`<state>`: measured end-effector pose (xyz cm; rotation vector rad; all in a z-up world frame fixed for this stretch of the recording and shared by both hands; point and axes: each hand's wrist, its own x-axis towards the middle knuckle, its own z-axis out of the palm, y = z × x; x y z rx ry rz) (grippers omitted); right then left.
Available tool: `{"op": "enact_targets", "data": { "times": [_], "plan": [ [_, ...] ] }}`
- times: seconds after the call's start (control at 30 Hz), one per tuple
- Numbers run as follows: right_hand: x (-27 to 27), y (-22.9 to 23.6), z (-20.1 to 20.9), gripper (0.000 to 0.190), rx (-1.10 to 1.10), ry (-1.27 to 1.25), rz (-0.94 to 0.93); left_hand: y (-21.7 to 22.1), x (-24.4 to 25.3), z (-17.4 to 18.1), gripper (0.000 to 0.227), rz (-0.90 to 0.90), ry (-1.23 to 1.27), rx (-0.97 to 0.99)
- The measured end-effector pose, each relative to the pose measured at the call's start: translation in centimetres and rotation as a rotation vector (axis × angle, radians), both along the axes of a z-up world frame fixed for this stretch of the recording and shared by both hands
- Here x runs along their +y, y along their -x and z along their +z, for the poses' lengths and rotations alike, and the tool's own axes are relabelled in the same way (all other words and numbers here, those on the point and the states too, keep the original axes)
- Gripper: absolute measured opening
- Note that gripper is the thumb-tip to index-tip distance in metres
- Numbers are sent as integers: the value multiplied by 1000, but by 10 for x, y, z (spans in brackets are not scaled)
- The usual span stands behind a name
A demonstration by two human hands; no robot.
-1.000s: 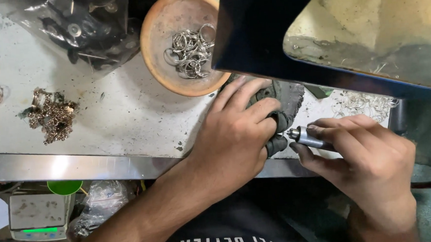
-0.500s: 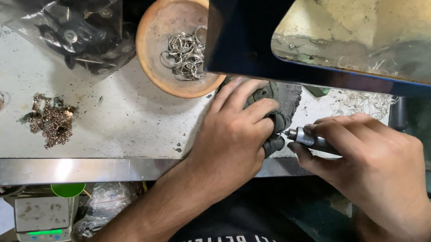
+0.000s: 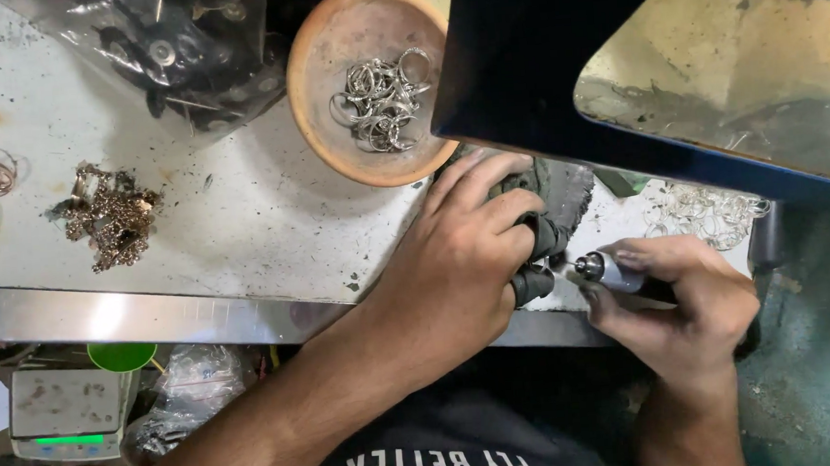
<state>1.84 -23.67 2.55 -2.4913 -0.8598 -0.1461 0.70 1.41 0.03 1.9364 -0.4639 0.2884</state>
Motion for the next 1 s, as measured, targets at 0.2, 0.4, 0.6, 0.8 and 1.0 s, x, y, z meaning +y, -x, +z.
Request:
{"op": "enact_targets", "data": {
  "times": [0.2,0.4,0.6,0.8,1.0],
  "plan": [
    [13,-8,-6,38,-46,-8,122,0,-3,-5,20,21,9,-20],
    [20,-7,-3,35,-40,-27,126,1,0,-4,18,-5,-4,6],
    [15,-8,-2,34,-14,-42,149,0,1,-2,22,-21,-33,10],
    [-7,-3,-1,47,-109,-99,-75,2,-1,-3,21,6,-64,-3],
    [44,2,15,69,-26,-50,-296,2,-6,-3,22,42,-107,-62]
  ]
}}
